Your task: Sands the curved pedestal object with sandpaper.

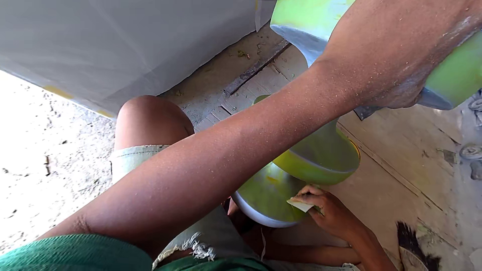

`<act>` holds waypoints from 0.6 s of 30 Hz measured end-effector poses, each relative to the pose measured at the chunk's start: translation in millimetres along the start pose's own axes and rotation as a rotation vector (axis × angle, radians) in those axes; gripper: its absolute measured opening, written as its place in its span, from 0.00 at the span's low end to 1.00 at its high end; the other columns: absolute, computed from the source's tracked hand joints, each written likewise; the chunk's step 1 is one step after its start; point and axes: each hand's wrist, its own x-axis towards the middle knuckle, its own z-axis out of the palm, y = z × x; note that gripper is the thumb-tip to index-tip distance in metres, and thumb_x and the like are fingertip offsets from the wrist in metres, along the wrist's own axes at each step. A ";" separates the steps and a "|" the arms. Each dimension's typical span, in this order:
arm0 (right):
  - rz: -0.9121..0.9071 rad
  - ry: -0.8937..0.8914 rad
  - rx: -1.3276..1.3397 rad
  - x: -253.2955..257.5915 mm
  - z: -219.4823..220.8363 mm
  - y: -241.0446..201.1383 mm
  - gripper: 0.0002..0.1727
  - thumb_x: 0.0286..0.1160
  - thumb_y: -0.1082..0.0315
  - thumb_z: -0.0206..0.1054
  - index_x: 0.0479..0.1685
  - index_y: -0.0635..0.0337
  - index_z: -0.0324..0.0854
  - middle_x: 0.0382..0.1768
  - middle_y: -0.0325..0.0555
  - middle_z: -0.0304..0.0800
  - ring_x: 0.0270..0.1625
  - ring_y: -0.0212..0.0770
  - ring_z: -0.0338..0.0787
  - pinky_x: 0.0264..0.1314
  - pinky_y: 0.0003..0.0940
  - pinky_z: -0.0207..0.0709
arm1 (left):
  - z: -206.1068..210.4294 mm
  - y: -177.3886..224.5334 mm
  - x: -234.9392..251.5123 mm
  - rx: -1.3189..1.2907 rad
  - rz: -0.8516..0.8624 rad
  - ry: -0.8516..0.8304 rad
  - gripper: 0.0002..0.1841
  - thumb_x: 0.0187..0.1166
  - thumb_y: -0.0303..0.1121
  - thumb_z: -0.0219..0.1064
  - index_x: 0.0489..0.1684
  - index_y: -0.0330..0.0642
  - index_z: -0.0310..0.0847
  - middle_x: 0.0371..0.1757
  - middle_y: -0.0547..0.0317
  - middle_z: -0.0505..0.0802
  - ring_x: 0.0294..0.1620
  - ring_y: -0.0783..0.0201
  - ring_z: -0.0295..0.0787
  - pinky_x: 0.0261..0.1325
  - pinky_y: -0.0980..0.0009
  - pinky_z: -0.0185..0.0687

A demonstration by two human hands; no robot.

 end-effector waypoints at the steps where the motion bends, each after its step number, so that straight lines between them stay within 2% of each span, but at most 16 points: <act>1: -0.005 0.002 -0.004 -7.2 1.1 -2.8 0.22 0.82 0.65 0.60 0.68 0.28 0.88 0.63 0.31 0.87 0.66 0.29 0.85 0.69 0.34 0.82 | 0.6 -0.8 0.5 -0.007 0.001 0.006 0.36 0.61 0.61 0.72 0.71 0.55 0.82 0.53 0.61 0.92 0.51 0.58 0.88 0.44 0.57 0.77; 5: -0.054 0.069 -0.025 -35.6 10.5 -10.4 0.22 0.81 0.64 0.61 0.67 0.28 0.88 0.61 0.31 0.88 0.64 0.30 0.86 0.64 0.33 0.85 | 0.4 -1.3 4.9 -0.005 -0.028 -0.040 0.36 0.61 0.61 0.71 0.72 0.54 0.81 0.52 0.61 0.91 0.51 0.56 0.87 0.44 0.55 0.77; 8: -0.061 0.052 0.002 -45.9 4.2 -13.4 0.20 0.82 0.62 0.60 0.64 0.27 0.89 0.58 0.30 0.89 0.61 0.28 0.87 0.61 0.32 0.85 | 2.6 3.8 8.9 0.015 -0.023 -0.046 0.35 0.62 0.58 0.71 0.72 0.54 0.81 0.53 0.60 0.91 0.52 0.57 0.87 0.46 0.56 0.77; 11: -0.022 0.112 0.061 -34.3 -5.2 -19.9 0.19 0.81 0.60 0.59 0.64 0.29 0.89 0.55 0.30 0.91 0.57 0.29 0.89 0.57 0.38 0.86 | 2.2 17.8 15.7 0.071 -0.005 -0.053 0.29 0.62 0.54 0.71 0.62 0.51 0.84 0.52 0.57 0.90 0.55 0.54 0.86 0.49 0.56 0.76; 12: 0.005 0.148 0.045 -26.4 -6.9 -22.8 0.20 0.81 0.60 0.58 0.66 0.30 0.88 0.57 0.30 0.91 0.58 0.29 0.89 0.59 0.39 0.85 | 1.1 23.6 18.3 0.091 -0.004 -0.065 0.28 0.62 0.54 0.71 0.60 0.50 0.85 0.54 0.56 0.90 0.56 0.53 0.86 0.49 0.56 0.76; 15: 0.068 0.243 -0.105 -3.2 1.2 -25.0 0.22 0.82 0.60 0.56 0.69 0.28 0.87 0.63 0.27 0.91 0.65 0.28 0.88 0.67 0.40 0.84 | 1.3 36.2 21.7 0.106 0.025 -0.060 0.23 0.64 0.49 0.71 0.55 0.47 0.87 0.54 0.53 0.91 0.55 0.52 0.87 0.43 0.57 0.75; 18: 0.059 0.293 -0.270 6.3 20.5 -23.3 0.24 0.82 0.62 0.59 0.73 0.30 0.84 0.65 0.34 0.90 0.64 0.34 0.90 0.63 0.40 0.87 | 2.6 41.3 21.2 0.080 0.036 -0.032 0.17 0.68 0.42 0.69 0.53 0.47 0.89 0.54 0.53 0.91 0.57 0.52 0.87 0.44 0.59 0.74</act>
